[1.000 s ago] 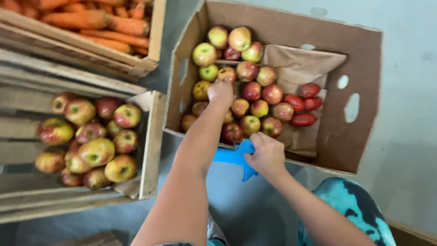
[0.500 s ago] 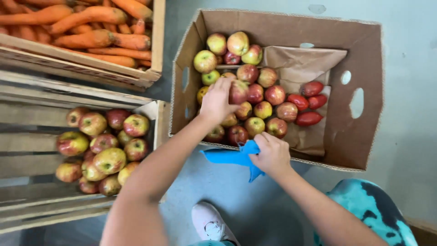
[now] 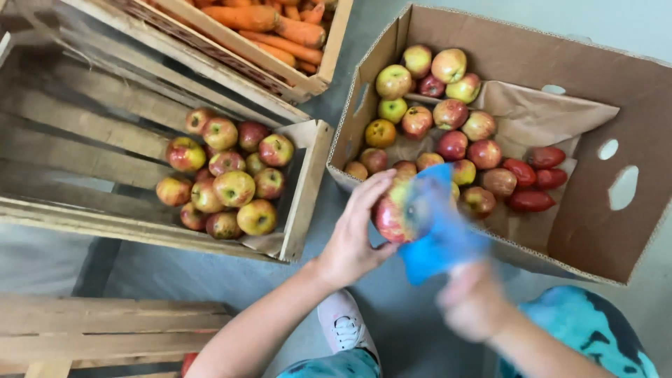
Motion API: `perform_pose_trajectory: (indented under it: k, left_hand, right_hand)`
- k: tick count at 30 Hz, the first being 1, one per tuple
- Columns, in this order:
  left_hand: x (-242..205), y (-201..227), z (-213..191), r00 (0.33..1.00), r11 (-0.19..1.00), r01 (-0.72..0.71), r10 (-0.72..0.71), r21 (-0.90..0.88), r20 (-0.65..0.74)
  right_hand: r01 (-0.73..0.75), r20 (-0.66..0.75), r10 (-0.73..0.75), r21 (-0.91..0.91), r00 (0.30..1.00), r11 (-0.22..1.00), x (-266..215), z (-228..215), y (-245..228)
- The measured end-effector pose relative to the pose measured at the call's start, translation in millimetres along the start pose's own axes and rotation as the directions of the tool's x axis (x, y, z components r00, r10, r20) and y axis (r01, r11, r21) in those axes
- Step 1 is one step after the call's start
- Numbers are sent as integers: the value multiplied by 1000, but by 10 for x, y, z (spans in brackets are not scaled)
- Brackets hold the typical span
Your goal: The person repeatedly picks apples from a wooden crate and wipes each one with a blue cloth. After wiping, the person places the apple into a cardboard box. The person continues this process for multiple apples throughout the clip.
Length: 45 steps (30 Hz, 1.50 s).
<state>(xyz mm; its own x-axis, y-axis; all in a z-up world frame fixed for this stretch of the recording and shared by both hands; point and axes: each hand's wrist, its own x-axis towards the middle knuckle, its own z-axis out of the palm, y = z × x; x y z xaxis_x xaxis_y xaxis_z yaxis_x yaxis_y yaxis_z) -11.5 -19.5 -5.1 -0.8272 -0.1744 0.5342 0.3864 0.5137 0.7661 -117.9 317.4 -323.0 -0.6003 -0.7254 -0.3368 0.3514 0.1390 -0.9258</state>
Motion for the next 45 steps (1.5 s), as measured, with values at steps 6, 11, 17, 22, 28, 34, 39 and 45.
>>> perform_pose_trajectory:
  k: [6,11,17,22,28,34,39,45]
  left_hand:
    - [-268,-25,0,999,999,46,-45,-21,14]
    - [-87,88,64,977,980,-190,194,51,-90]
    - [-37,2,211,940,944,-267,300,196,-162]
    - [73,225,191,943,938,-157,235,308,-236]
    - [127,294,8,995,995,34,-42,92,89]
    - [21,236,213,998,988,-1,11,152,-66]
    - [-56,135,389,940,918,-208,283,338,-190]
    - [-20,332,287,984,988,-154,156,-31,88]
  right_hand:
    - [693,443,-694,-713,568,111,-62,2203,-3657]
    - [373,43,-371,-149,928,916,220,2102,-3685]
    - [-36,-113,190,766,975,642,151,2162,-3440]
    - [-52,-92,128,578,988,814,137,1872,-3206]
    - [49,-195,51,476,979,878,191,1946,-3164]
    - [-10,-361,310,636,880,771,109,2389,-3691]
    - [9,-315,418,808,852,589,66,2453,-3780]
    - [-16,-332,360,715,872,699,80,2354,-3728]
